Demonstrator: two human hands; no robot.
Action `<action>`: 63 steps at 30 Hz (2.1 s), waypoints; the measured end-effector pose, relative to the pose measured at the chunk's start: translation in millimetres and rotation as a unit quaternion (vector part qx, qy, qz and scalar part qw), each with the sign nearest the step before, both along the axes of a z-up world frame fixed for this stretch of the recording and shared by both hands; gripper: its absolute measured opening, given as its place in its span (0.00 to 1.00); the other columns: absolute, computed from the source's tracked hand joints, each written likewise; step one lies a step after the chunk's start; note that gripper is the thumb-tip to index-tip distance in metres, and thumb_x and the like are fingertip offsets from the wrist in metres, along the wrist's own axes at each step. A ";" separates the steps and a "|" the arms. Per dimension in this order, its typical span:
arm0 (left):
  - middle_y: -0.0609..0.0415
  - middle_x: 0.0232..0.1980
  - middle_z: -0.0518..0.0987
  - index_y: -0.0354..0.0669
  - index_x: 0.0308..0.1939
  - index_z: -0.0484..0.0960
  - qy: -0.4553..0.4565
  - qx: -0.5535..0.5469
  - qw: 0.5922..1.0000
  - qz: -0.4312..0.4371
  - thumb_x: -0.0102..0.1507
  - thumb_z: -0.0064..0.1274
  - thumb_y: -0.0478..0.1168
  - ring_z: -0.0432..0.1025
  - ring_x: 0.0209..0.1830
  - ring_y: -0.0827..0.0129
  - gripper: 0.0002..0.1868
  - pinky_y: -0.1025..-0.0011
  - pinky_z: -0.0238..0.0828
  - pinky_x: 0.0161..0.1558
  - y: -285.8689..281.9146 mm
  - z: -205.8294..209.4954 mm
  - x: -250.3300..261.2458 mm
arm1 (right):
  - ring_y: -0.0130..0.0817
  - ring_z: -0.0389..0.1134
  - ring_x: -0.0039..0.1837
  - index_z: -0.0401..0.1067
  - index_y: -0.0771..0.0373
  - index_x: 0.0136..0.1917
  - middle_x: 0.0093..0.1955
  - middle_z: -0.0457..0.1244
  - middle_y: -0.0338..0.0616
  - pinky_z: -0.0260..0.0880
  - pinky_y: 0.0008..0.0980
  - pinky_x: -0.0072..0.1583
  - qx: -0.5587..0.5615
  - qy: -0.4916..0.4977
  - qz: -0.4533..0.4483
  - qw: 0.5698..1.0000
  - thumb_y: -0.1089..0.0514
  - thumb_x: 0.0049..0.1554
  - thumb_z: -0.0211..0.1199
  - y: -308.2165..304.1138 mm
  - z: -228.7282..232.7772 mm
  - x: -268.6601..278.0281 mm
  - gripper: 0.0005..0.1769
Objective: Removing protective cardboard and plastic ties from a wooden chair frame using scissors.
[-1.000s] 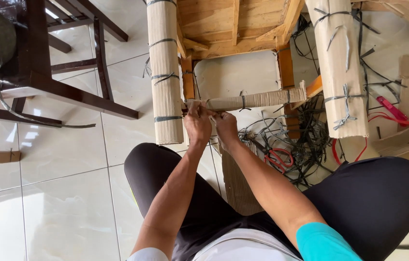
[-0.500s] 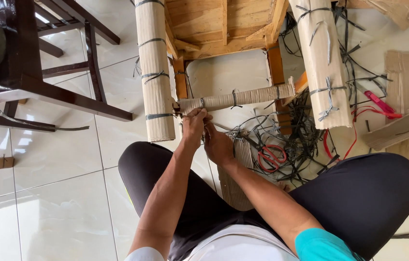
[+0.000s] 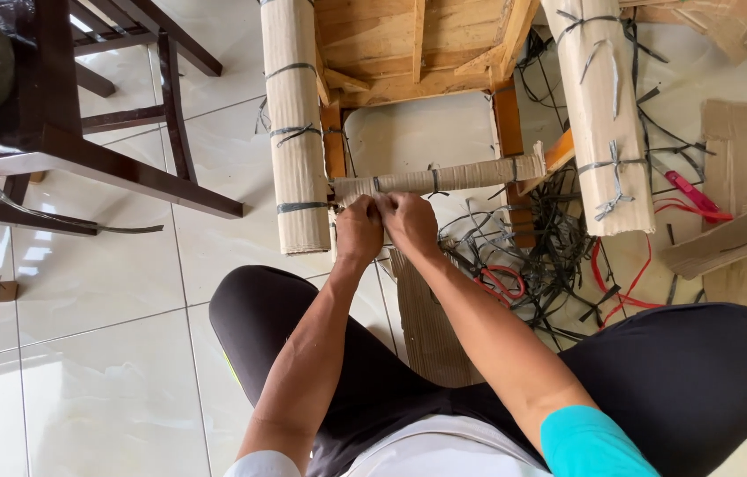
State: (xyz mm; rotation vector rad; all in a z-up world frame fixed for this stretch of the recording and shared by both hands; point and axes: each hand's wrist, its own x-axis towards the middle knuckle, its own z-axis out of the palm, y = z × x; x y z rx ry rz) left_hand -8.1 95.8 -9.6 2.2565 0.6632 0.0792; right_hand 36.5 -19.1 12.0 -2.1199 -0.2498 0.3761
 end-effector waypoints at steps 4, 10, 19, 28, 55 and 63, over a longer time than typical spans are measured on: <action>0.51 0.31 0.83 0.49 0.34 0.83 -0.007 0.030 0.999 -0.042 0.64 0.50 0.40 0.81 0.38 0.51 0.07 0.54 0.77 0.39 12.7 -17.6 -6.7 | 0.51 0.75 0.51 0.81 0.47 0.51 0.44 0.72 0.42 0.76 0.49 0.54 -0.100 0.042 -0.026 0.994 0.40 0.60 0.58 17.8 -11.8 9.3 0.16; 0.44 0.25 0.80 0.33 0.41 0.85 -0.105 -0.303 0.947 0.013 0.63 0.52 0.27 0.73 0.17 0.69 0.07 0.72 0.73 0.19 35.1 -108.7 1.1 | 0.55 0.74 0.50 0.77 0.60 0.52 0.43 0.71 0.53 0.73 0.53 0.53 0.033 -0.001 -0.072 0.997 0.57 0.61 0.59 12.7 6.3 -16.6 0.09; 0.54 0.24 0.81 0.44 0.50 0.67 -0.107 -0.159 0.981 -0.022 0.68 0.47 0.34 0.75 0.20 0.74 0.08 0.80 0.68 0.25 31.4 -50.1 -10.8 | 0.30 0.67 0.38 0.76 0.61 0.53 0.33 0.67 0.44 0.71 0.34 0.46 0.241 -0.004 -0.057 0.969 0.64 0.64 0.57 5.3 12.1 -36.0 0.08; 0.55 0.17 0.78 0.43 0.48 0.70 -0.133 -0.225 0.965 -0.026 0.67 0.50 0.39 0.72 0.16 0.68 0.09 0.73 0.68 0.24 13.3 -23.1 3.9 | 0.27 0.66 0.40 0.77 0.57 0.47 0.35 0.68 0.43 0.70 0.35 0.48 0.261 -0.035 -0.042 0.964 0.62 0.67 0.57 17.0 -41.8 -34.1 0.09; 0.56 0.20 0.76 0.43 0.30 0.87 -0.053 -0.211 0.971 0.095 0.61 0.52 0.39 0.62 0.19 0.78 0.10 0.73 0.61 0.23 27.3 -62.8 13.0 | 0.21 0.58 0.32 0.74 0.58 0.39 0.30 0.54 0.30 0.58 0.16 0.33 0.426 0.595 -0.122 0.671 0.51 0.55 0.64 11.6 -76.2 14.5 0.09; 0.49 0.22 0.72 0.33 0.34 0.85 -0.032 -0.319 0.938 0.131 0.57 0.59 0.44 0.62 0.20 0.72 0.14 0.69 0.60 0.24 35.5 -60.1 11.7 | 0.21 0.59 0.32 0.69 0.57 0.37 0.31 0.55 0.32 0.57 0.16 0.34 0.369 0.563 -0.110 0.731 0.59 0.50 0.66 15.4 -64.5 13.1 0.06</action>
